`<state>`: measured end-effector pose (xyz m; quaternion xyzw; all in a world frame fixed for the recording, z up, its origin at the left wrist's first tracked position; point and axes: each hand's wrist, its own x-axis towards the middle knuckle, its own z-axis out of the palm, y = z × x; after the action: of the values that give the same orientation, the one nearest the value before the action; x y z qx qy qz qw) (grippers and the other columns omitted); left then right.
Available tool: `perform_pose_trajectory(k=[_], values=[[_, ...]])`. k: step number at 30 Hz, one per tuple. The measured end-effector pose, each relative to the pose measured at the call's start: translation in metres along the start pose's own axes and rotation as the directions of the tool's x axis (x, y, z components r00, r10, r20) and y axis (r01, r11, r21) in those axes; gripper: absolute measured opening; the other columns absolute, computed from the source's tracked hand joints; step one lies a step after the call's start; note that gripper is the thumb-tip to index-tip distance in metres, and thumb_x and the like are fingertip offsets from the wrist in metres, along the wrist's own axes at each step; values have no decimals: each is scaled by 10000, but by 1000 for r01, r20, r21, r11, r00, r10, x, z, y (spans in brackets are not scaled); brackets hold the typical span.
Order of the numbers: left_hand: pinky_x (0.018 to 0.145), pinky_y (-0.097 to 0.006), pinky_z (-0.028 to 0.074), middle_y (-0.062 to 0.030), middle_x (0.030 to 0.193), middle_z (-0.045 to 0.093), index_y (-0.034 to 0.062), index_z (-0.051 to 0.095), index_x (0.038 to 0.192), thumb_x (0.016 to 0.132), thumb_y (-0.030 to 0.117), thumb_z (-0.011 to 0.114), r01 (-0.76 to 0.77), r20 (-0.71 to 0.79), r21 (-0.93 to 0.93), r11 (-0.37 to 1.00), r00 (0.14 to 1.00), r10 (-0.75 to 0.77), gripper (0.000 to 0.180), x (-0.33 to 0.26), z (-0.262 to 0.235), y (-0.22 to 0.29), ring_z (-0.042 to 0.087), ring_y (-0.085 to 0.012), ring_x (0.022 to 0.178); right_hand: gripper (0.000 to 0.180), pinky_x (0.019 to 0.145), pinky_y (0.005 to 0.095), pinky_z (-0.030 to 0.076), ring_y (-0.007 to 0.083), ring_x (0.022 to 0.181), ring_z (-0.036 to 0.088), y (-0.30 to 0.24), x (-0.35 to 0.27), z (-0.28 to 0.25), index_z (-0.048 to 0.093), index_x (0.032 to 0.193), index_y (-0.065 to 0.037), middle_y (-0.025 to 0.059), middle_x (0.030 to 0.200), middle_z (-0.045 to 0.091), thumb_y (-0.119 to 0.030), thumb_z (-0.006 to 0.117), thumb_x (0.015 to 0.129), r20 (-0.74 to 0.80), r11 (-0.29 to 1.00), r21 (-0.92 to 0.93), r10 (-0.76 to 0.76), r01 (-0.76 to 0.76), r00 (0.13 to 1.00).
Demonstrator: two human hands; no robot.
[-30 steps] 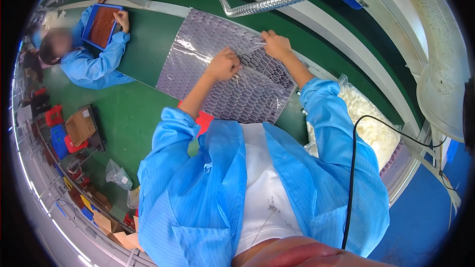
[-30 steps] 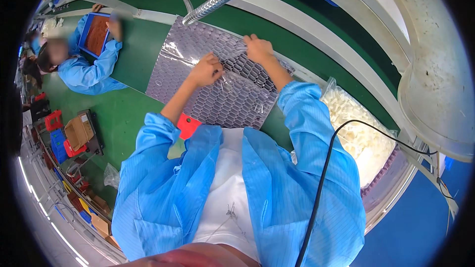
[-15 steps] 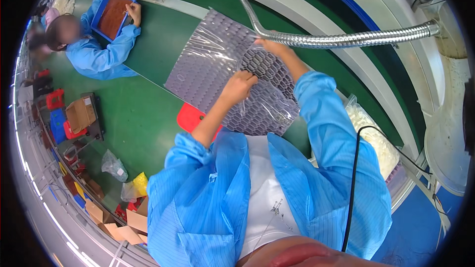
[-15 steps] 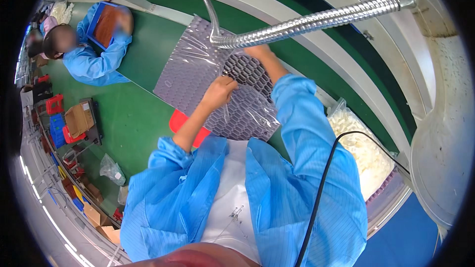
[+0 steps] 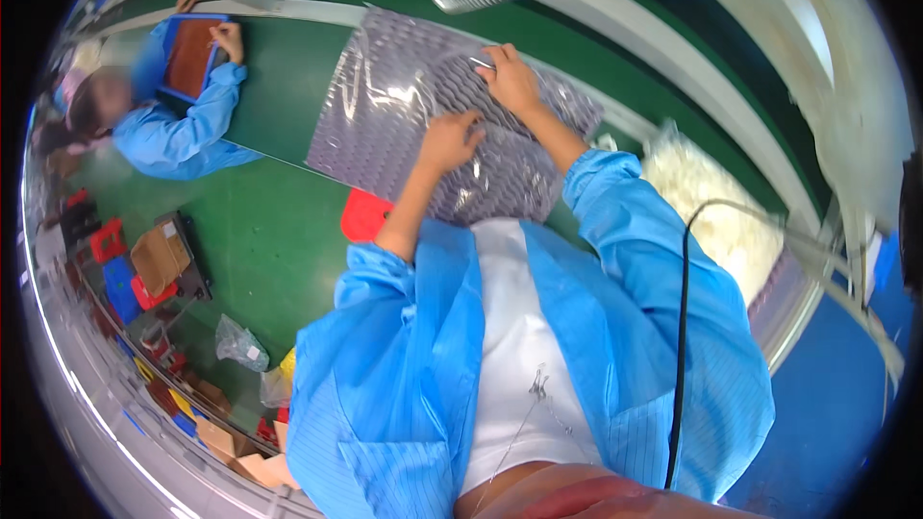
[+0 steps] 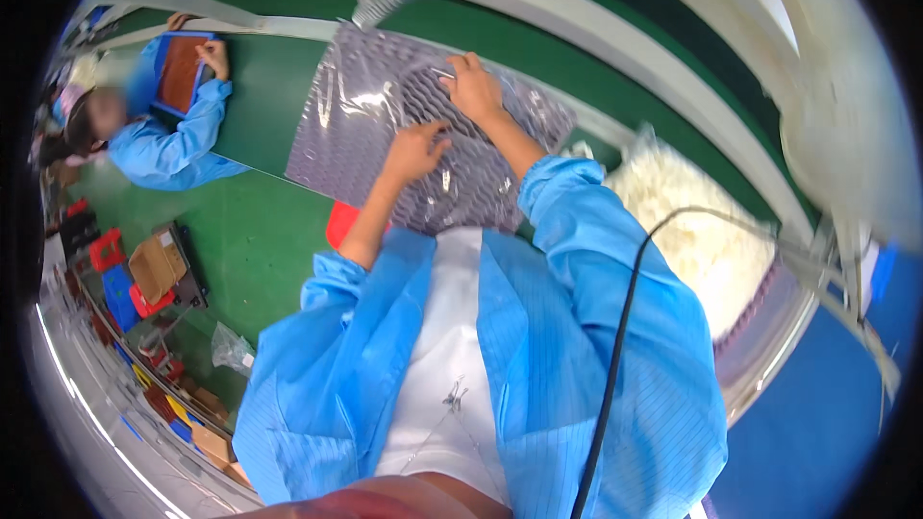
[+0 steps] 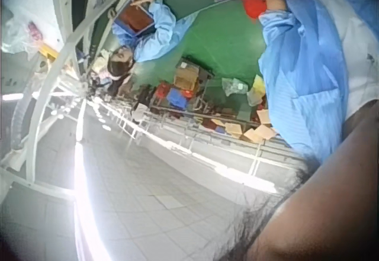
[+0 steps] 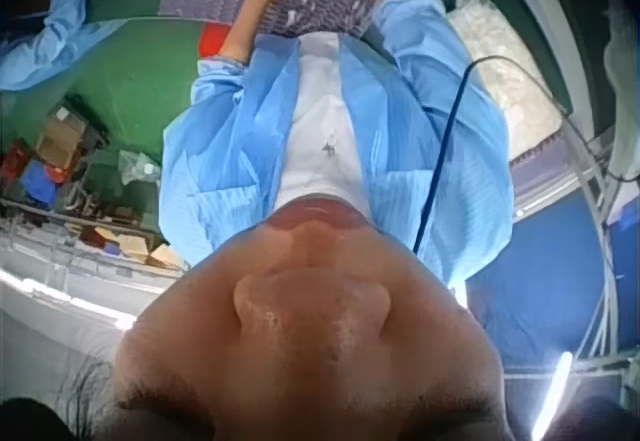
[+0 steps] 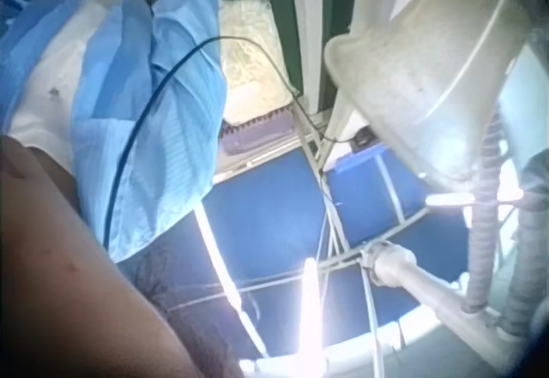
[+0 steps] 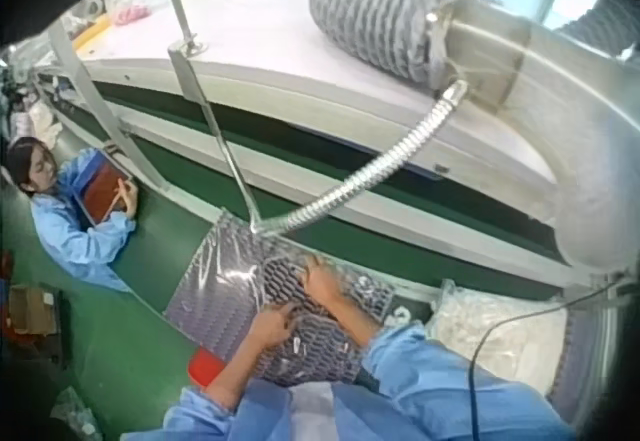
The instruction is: The person places white cylindrical objects into purple capsule halves and then closes them. The person works at a green table, handling a stack of purple capsule shells and a bag of white objects, assembling them one by one.
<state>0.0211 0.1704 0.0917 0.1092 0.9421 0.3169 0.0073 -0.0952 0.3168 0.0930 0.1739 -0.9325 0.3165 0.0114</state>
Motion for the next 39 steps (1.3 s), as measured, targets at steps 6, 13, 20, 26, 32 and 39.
perform_pose_trajectory(k=[6,13,20,26,32,39], values=[[741,-430,459,-97,930,610,110,667,879,755,395,676,-263,380,-11,965,891,248,311,18,27,44,584,-322,907,175,695,421,490,338,827,611,87,-146,-43,655,925,-81,120,939,600,-230,595,857,-37,957,52,287,-285,957],[753,-441,471,-172,870,627,31,620,810,797,203,617,42,471,8,999,881,-41,172,37,98,95,605,-356,839,317,717,412,490,347,826,632,64,-219,-75,656,911,-20,192,900,641,-320,557,892,-217,750,215,661,-626,718],[702,-496,466,-196,828,648,99,595,904,882,204,494,69,327,-17,997,943,-60,148,33,97,99,620,-401,804,370,785,483,499,402,893,634,26,-219,-60,637,927,2,253,932,648,-279,397,942,225,768,-162,640,-620,734],[622,-494,466,-178,749,647,115,578,909,926,242,461,56,203,133,989,976,-83,174,19,100,106,622,-405,707,285,723,467,521,355,863,657,22,-187,-66,654,926,-40,203,911,666,-209,426,897,129,716,-257,691,-649,711],[597,-468,468,-120,616,624,125,574,889,924,250,476,73,168,27,997,983,-76,163,8,109,90,629,-352,642,242,730,418,537,313,899,662,22,-170,-100,689,930,-59,144,947,682,-166,504,817,458,868,-353,486,-349,745],[597,-465,468,-110,611,622,130,579,879,893,221,509,63,120,66,996,990,-71,116,10,101,93,627,-359,635,250,741,446,529,324,885,657,28,-168,-105,680,957,-73,161,959,672,-187,508,815,516,898,-255,439,-358,735]])
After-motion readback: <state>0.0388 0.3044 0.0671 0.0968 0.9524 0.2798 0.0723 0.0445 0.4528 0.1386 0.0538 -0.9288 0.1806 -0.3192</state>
